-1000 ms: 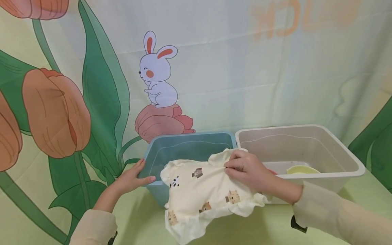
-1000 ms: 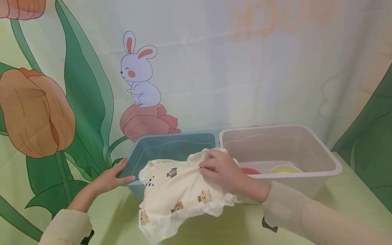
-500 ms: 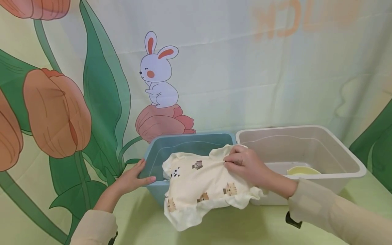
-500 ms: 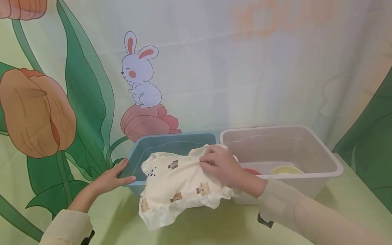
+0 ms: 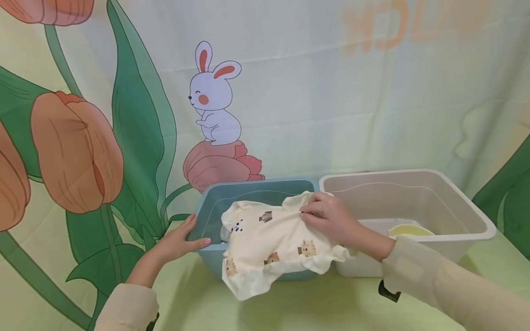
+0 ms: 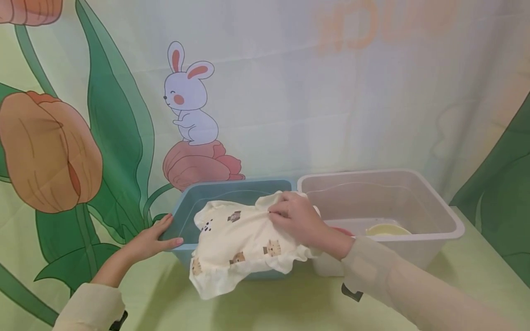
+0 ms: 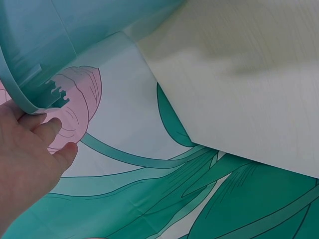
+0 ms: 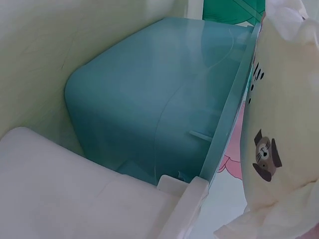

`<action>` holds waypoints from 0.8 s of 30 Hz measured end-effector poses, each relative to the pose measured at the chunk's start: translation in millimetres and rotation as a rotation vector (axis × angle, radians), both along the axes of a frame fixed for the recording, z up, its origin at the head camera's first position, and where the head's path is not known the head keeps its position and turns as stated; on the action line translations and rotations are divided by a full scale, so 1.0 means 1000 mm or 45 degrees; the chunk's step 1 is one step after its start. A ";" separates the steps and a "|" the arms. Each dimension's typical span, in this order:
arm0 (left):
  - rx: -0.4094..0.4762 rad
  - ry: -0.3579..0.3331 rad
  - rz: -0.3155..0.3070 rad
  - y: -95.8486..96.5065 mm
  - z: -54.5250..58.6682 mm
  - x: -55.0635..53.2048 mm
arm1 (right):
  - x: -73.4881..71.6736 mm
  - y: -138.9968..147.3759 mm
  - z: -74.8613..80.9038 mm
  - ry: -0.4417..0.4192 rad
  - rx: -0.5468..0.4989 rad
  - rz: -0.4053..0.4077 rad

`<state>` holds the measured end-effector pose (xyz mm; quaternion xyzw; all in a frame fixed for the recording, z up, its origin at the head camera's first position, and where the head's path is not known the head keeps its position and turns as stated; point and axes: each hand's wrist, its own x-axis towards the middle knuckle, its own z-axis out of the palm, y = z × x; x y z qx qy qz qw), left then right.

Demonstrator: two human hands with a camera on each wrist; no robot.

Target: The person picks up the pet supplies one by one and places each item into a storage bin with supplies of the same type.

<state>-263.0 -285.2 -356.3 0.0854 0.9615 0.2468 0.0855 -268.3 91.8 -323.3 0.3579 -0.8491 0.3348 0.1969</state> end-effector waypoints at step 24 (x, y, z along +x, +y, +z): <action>-0.005 -0.002 0.005 0.000 -0.001 -0.001 | -0.020 -0.008 0.000 -0.161 -0.001 -0.023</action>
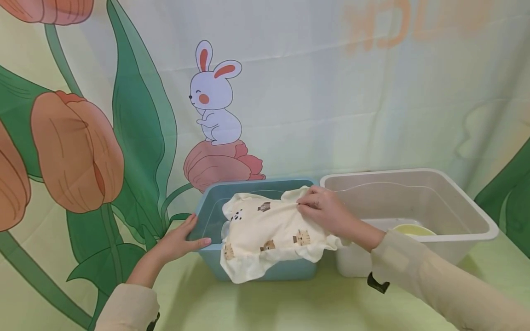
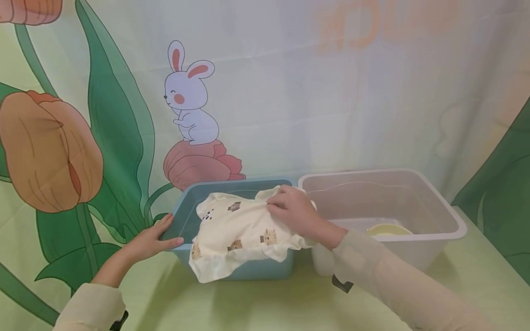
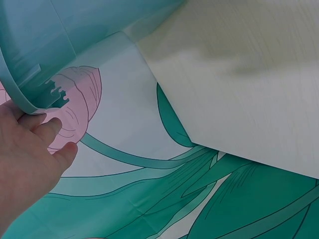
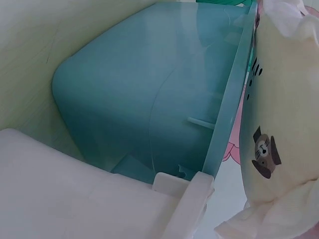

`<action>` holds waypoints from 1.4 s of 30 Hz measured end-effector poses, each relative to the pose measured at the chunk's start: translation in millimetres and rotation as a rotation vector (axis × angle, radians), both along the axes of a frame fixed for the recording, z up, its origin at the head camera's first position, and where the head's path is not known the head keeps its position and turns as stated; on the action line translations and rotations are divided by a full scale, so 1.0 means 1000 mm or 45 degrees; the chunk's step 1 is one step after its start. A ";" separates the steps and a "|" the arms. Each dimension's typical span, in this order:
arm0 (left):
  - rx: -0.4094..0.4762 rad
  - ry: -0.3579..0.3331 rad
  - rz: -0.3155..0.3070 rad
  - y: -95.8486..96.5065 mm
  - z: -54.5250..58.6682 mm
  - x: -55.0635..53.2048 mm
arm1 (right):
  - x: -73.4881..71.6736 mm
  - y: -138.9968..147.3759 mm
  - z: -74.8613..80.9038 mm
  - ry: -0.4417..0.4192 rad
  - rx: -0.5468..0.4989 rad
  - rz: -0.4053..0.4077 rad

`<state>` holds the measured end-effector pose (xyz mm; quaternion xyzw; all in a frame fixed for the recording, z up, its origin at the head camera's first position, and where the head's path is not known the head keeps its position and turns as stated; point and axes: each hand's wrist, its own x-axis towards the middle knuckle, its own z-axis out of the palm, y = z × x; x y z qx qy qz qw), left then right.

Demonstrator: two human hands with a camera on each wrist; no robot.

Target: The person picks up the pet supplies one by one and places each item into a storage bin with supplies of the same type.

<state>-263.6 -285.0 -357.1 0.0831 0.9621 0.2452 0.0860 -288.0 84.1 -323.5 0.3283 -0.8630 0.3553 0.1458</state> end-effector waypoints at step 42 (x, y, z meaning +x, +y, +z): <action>-0.001 -0.019 0.017 0.000 0.000 0.000 | -0.030 -0.019 -0.010 -0.106 -0.097 -0.090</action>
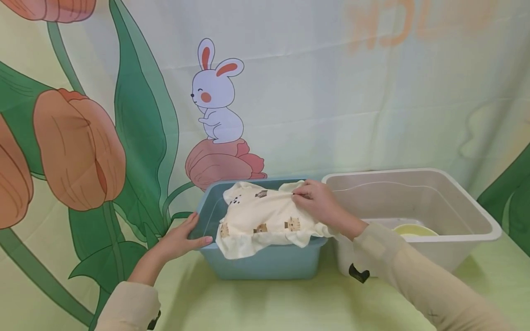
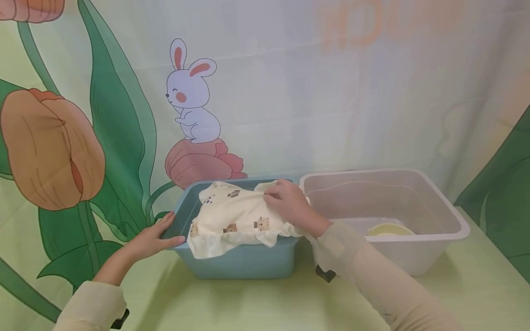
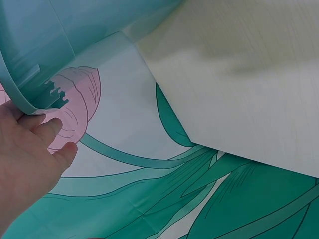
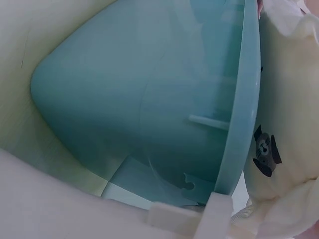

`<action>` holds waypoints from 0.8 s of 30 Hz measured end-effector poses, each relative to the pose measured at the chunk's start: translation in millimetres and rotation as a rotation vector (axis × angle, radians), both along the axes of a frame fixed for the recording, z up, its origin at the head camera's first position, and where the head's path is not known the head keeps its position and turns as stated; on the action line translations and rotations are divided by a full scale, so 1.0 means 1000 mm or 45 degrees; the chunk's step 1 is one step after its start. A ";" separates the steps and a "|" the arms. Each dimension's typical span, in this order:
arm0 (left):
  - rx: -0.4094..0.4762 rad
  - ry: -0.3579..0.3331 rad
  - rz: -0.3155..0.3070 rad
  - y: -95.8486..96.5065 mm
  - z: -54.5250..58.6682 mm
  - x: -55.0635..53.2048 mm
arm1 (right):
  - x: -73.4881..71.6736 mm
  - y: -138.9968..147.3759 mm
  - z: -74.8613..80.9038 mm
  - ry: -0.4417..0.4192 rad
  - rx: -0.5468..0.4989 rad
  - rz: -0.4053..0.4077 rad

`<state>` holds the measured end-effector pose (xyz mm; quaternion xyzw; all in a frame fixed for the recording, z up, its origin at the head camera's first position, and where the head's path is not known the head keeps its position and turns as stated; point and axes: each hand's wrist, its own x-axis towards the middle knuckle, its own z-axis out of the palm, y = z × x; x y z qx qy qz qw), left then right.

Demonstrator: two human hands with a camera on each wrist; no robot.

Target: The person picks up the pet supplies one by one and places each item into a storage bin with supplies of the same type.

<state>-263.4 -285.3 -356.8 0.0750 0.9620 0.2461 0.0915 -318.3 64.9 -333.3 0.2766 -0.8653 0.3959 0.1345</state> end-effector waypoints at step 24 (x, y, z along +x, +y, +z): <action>0.007 0.008 -0.013 0.001 0.001 0.002 | -0.013 -0.011 -0.004 0.001 0.067 -0.044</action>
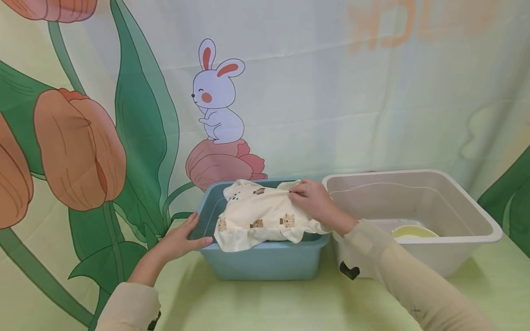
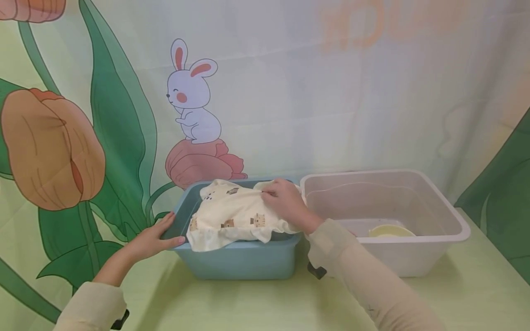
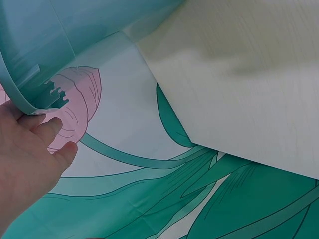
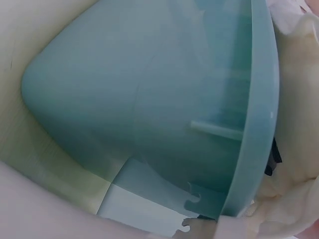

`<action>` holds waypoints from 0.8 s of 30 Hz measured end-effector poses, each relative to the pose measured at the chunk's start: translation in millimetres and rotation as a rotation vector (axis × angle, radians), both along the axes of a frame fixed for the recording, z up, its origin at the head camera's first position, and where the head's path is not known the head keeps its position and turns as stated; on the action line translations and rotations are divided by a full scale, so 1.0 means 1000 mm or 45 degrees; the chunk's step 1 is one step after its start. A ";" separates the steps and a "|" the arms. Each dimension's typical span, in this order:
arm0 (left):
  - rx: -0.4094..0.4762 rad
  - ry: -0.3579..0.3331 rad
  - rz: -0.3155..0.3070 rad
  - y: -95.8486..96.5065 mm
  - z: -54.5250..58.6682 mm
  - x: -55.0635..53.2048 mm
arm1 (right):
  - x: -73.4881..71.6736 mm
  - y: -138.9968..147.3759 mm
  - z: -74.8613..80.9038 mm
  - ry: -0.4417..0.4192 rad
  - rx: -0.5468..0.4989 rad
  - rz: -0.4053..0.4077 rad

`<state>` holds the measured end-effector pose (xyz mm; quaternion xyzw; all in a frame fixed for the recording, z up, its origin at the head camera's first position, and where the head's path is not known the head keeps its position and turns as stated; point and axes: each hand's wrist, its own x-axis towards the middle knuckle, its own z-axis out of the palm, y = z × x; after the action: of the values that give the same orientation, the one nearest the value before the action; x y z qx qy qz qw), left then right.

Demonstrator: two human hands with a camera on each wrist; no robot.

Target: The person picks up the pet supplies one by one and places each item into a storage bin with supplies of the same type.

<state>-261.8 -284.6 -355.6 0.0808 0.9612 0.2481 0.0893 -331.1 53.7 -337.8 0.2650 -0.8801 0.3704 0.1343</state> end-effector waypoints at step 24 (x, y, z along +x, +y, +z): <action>0.006 -0.008 0.018 -0.003 -0.003 -0.001 | -0.013 -0.010 -0.006 -0.001 0.019 -0.037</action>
<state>-263.2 -287.7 -358.4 0.0735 0.9608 0.2514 0.0904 -343.9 43.8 -343.6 0.2532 -0.8866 0.3620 0.1372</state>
